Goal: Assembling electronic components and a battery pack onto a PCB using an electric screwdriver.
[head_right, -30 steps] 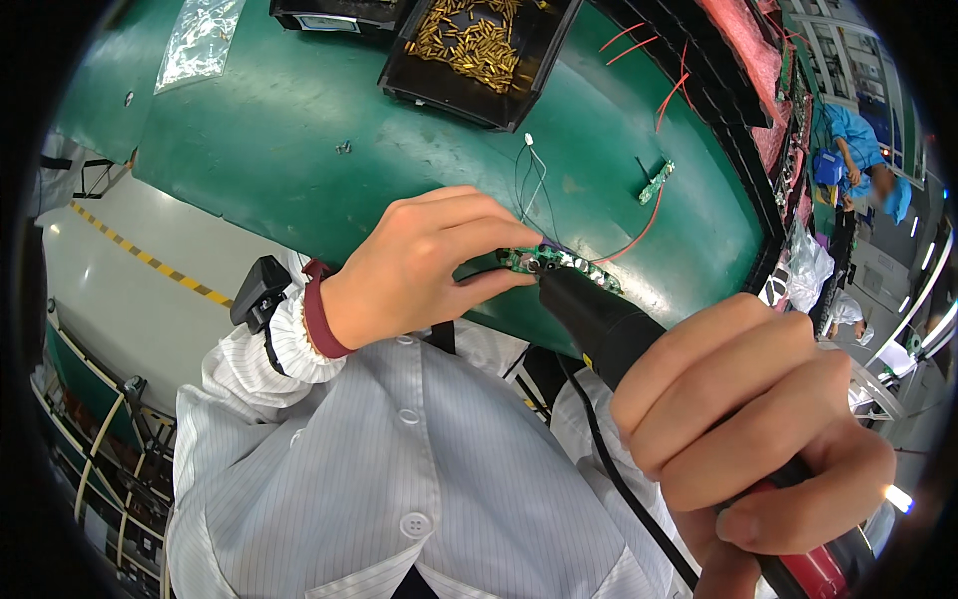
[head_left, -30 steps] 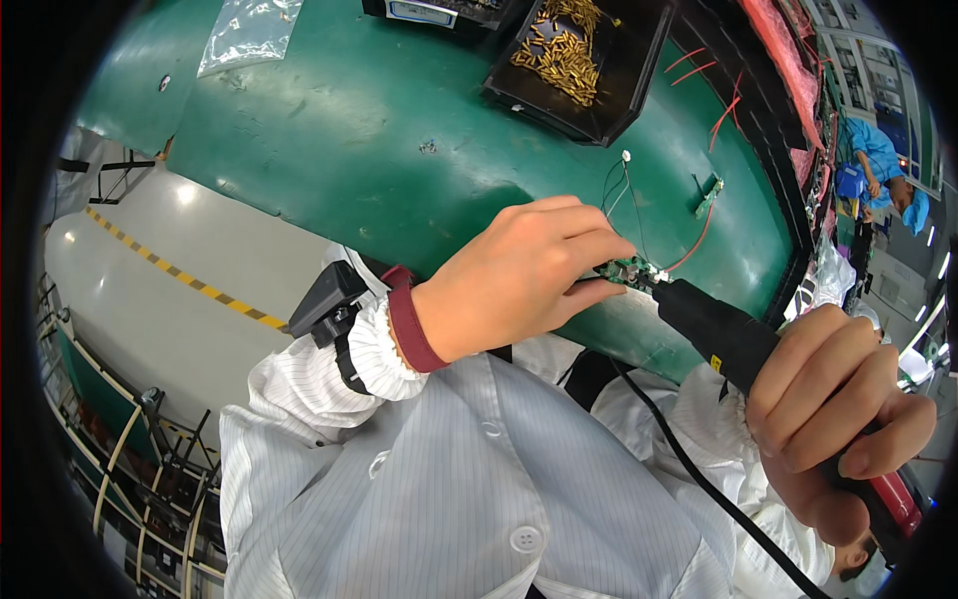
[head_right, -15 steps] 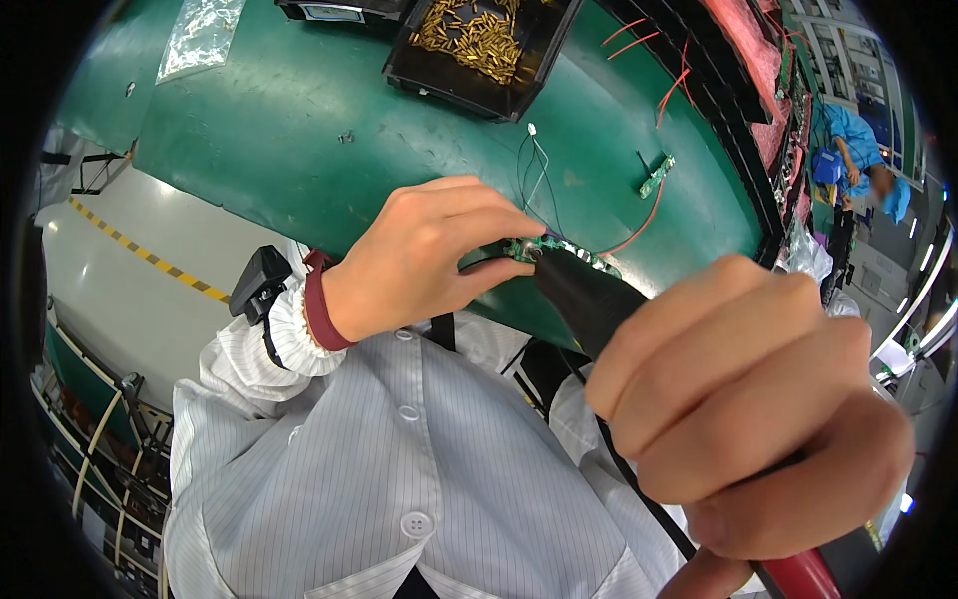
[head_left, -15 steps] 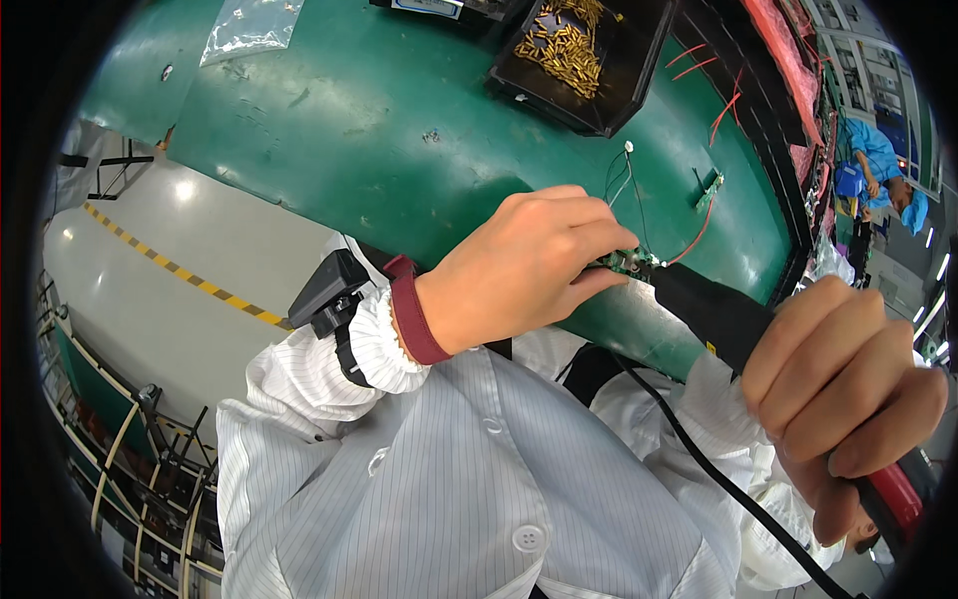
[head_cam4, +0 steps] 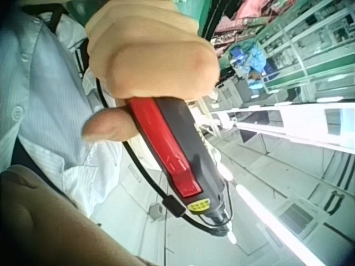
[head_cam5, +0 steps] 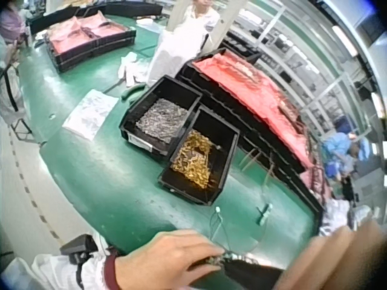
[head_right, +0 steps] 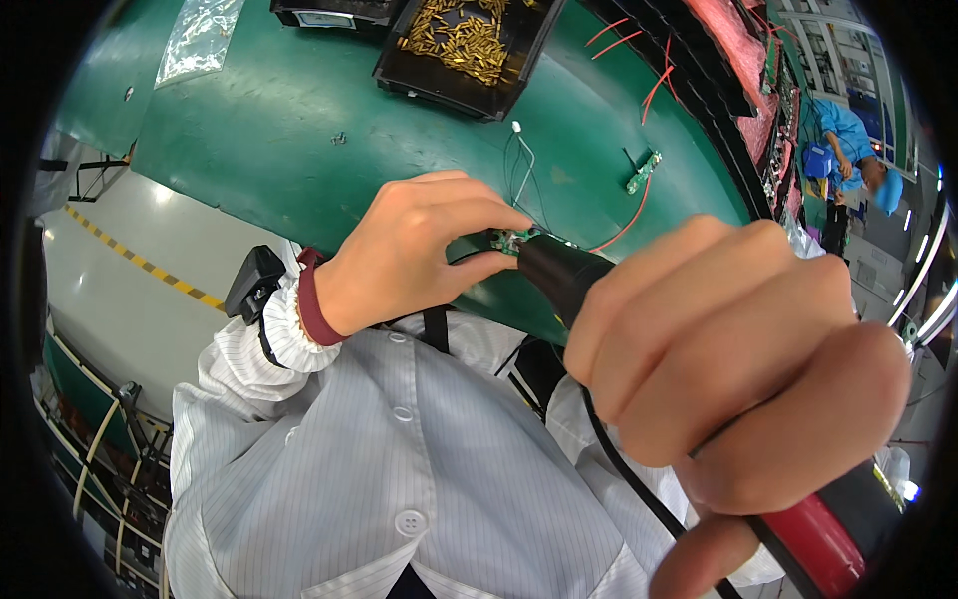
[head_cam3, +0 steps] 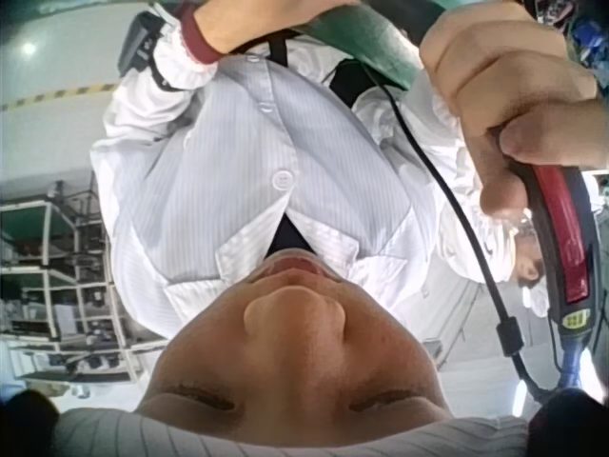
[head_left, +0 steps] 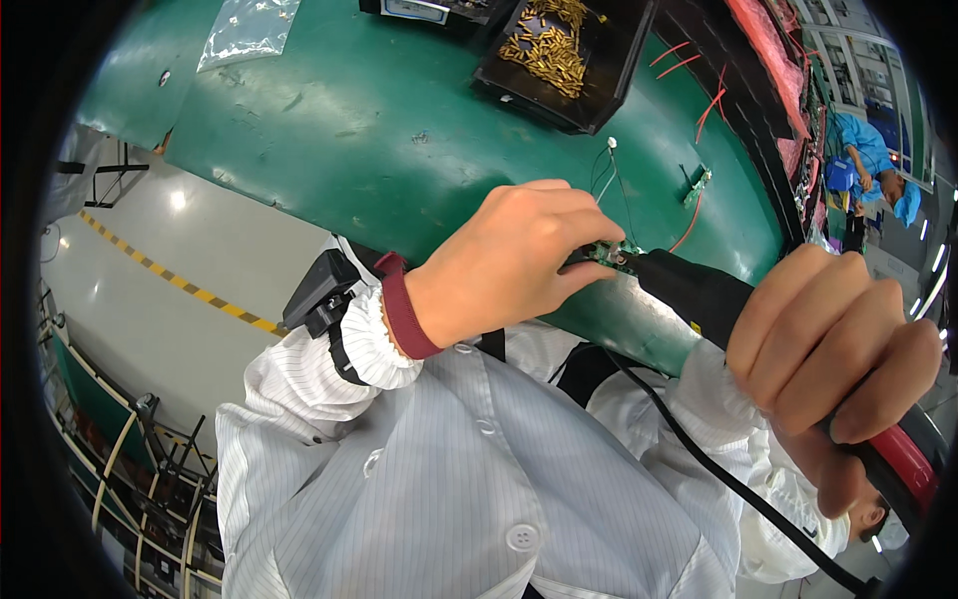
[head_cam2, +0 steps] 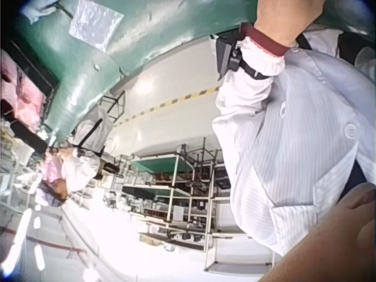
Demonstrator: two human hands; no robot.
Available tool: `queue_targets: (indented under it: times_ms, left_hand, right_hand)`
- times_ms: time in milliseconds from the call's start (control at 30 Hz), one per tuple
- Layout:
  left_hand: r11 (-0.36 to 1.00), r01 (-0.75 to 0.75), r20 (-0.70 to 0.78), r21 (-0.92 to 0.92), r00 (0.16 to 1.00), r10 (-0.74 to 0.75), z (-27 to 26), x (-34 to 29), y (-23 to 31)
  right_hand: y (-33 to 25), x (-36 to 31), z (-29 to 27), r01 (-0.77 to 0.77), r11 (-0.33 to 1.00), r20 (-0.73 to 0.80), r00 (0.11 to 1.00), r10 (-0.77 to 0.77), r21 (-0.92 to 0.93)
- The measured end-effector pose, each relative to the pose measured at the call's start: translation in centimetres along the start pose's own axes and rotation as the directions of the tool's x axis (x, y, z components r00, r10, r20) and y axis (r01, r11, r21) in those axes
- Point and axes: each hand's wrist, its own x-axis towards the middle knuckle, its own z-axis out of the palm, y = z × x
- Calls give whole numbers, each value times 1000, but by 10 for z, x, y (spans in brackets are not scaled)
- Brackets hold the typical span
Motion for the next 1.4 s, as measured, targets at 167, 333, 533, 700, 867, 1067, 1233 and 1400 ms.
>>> queue_targets:
  times_ms: [167,333,533,700,867,1067,1233,1400]
  left_hand:
    - [1000,26,23,-4,999,-26,-3,-1,-1]
    - [995,16,-94,96,996,-7,-15,-4,21]
    - [901,373,-480,223,846,-232,-70,-139,-12]
    - [355,915,-539,190,400,-742,-89,-348,-178]
    - [-66,946,-110,-316,-105,-988,-76,-393,-165]
    - [-180,853,48,-489,-180,-982,-76,-391,-131]
    - [-124,835,7,-537,-143,-990,-68,-369,-123]
    - [-101,818,-19,-566,-135,-991,-60,-356,-119]
  right_hand:
    - [-28,-53,14,241,943,-277,912,-301,-232]
    - [-103,-184,25,-432,89,-438,849,-297,-897]
    - [-12,-270,29,-699,-158,-672,714,-198,-697]
    - [49,-303,9,-750,-27,-750,661,-29,-661]
    - [49,-321,3,-786,39,-787,618,-5,-617]
    - [41,-318,4,-748,16,-748,664,23,-663]
    - [20,-230,11,-593,463,-700,708,-90,-659]
    - [47,-195,1,-500,743,-617,773,152,-444]
